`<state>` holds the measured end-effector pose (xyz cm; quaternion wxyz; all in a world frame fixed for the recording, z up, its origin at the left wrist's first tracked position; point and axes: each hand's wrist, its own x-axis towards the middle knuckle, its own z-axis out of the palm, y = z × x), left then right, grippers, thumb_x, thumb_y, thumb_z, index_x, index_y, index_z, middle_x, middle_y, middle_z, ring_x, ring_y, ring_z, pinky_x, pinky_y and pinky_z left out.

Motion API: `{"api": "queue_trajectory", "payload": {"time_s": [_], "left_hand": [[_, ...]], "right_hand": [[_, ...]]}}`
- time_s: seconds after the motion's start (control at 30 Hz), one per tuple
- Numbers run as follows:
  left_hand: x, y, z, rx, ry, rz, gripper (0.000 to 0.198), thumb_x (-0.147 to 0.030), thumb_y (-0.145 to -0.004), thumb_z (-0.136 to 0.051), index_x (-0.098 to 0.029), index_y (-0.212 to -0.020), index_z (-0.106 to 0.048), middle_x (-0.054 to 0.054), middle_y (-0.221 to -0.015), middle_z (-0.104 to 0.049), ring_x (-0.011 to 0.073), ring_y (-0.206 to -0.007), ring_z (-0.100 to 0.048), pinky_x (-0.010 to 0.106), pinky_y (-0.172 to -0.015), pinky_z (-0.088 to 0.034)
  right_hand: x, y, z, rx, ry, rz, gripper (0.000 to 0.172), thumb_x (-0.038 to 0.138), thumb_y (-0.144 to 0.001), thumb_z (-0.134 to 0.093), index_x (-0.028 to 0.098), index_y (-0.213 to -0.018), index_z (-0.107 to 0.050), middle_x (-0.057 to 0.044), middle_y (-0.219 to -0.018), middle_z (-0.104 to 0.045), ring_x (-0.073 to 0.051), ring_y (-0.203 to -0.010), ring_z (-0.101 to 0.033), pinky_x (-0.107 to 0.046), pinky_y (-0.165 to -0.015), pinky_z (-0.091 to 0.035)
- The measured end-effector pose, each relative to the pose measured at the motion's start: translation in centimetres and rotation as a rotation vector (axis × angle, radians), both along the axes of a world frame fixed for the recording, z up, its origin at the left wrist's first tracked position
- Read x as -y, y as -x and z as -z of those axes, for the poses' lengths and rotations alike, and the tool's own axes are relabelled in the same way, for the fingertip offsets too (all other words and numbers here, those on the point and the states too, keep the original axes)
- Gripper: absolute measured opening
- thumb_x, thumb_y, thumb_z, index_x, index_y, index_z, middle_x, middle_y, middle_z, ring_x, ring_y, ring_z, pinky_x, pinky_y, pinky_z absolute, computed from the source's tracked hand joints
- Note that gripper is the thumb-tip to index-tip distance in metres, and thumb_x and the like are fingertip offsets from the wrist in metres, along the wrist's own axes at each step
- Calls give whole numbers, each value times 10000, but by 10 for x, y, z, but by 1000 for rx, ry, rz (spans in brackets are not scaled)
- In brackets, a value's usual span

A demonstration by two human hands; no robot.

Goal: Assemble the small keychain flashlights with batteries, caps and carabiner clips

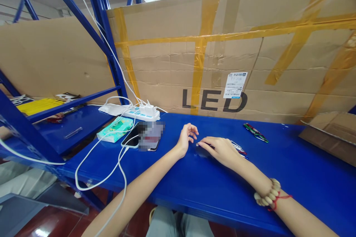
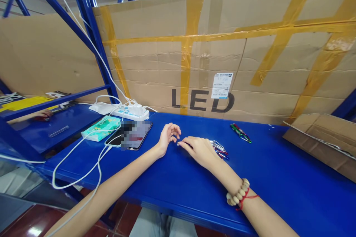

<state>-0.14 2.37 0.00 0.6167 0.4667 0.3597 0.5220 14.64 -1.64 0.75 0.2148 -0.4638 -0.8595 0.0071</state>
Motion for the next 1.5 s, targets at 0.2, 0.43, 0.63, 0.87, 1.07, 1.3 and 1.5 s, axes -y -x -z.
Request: {"api": "queue_trajectory", "payload": {"time_s": [0.2, 0.43, 0.63, 0.87, 1.07, 1.3, 1.5], "left_hand": [[0, 0, 2, -4, -10, 2, 334, -362, -815, -323, -152, -619, -492, 23, -653, -517, 89, -518, -448, 180, -442, -294], [0, 0, 2, 0, -15, 10, 342, -354, -814, -312, -151, -607, -493, 21, -650, -514, 86, -518, -449, 181, -451, -295], [0, 0, 1, 7, -11, 6, 351, -337, -831, -303, -147, -605, -494, 24, -644, -517, 87, -518, -454, 180, -449, -290], [0, 0, 1, 5, -12, 15, 341, -335, -823, -303, -146, -614, -496, 26, -648, -516, 90, -517, -452, 184, -445, -287], [0, 1, 2, -13, -13, 21, 335, -343, -818, -296, -150, -633, -498, 25, -662, -516, 91, -523, -459, 181, -455, -300], [-1, 0, 2, -15, -6, 2, 335, -338, -826, -293, -148, -632, -489, 25, -656, -527, 89, -512, -463, 184, -456, -290], [-1, 0, 1, -25, 7, 11, 337, -326, -830, -281, -145, -637, -490, 27, -654, -527, 87, -509, -463, 183, -458, -285]], "right_hand": [[1, 0, 1, 8, -16, 46, 412, 362, -955, -323, 234, -728, -642, -7, -756, -708, -169, -656, -648, -243, -519, -352], [0, 0, 3, -36, -31, 5, 261, 412, -905, -446, 246, -956, -640, -13, -905, -710, -186, -750, -663, -252, -597, -445], [-4, -2, 6, -5, -65, -17, 268, 391, -921, -421, 254, -970, -646, -18, -954, -695, -195, -826, -658, -268, -655, -475], [-4, -3, 5, 15, -71, 4, 266, 389, -920, -426, 276, -977, -660, -2, -874, -692, -179, -752, -652, -247, -599, -439], [-1, -3, 4, -18, 8, 43, 372, 366, -956, -323, 264, -893, -675, 4, -940, -705, -172, -800, -654, -245, -605, -406], [-2, -15, -15, 68, 168, 55, 368, 514, -873, -427, 280, -788, -698, 14, -714, -710, -165, -675, -640, -235, -544, -349], [-5, -40, -26, 99, 548, 101, 324, 544, -714, -598, 246, -758, -717, 16, -650, -696, -143, -578, -620, -215, -494, -364]]}}
